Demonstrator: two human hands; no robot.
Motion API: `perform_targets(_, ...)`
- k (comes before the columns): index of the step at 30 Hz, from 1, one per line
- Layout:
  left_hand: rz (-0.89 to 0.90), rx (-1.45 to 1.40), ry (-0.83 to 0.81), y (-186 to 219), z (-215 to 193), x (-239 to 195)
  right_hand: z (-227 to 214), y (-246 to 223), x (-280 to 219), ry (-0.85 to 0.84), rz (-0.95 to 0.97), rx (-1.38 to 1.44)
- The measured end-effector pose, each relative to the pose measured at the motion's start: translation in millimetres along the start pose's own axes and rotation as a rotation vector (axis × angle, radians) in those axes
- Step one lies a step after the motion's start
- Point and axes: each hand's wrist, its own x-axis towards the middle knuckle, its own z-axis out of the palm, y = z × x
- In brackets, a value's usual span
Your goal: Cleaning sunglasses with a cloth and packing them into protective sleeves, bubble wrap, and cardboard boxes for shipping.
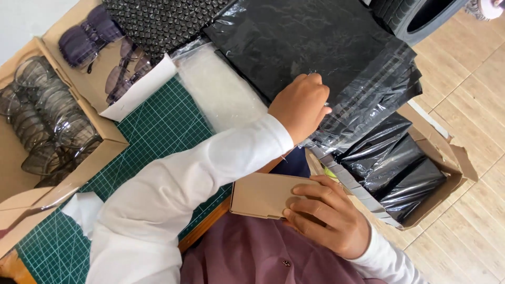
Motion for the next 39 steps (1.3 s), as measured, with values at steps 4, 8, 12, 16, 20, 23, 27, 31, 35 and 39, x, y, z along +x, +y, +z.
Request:
perform_targets(4,0.049,-0.046,0.036,-10,-2,-7,3,5,3,0.023,-0.028,0.000)
perform_targets(8,0.055,0.050,0.154,-8,-16,-14,-3,4,1,0.009,-0.029,0.004)
perform_targets(12,0.254,0.342,0.621,0,-64,-22,-24,-2,-2,0.023,-0.009,0.004)
perform_targets(16,0.347,0.452,0.713,9,-103,-54,-52,-17,-17,0.111,0.106,-0.009)
perform_targets(20,0.302,0.599,0.674,24,-127,-106,-67,-12,-39,0.092,0.150,-0.107)
perform_targets(23,0.242,0.691,0.697,40,-150,-151,-53,-11,-42,0.113,0.133,-0.042)
perform_targets(27,0.143,0.488,0.725,73,-178,-213,-39,-26,-1,-0.008,0.078,0.051)
perform_targets(31,0.024,0.474,0.762,96,-183,-258,-6,-36,30,0.029,-0.026,0.035)
perform_targets(35,-0.197,0.752,0.654,99,-190,-290,3,-43,56,-0.005,-0.097,0.071)
perform_targets(39,-0.419,0.783,0.562,86,-161,-315,21,-44,81,-0.081,-0.232,0.222)
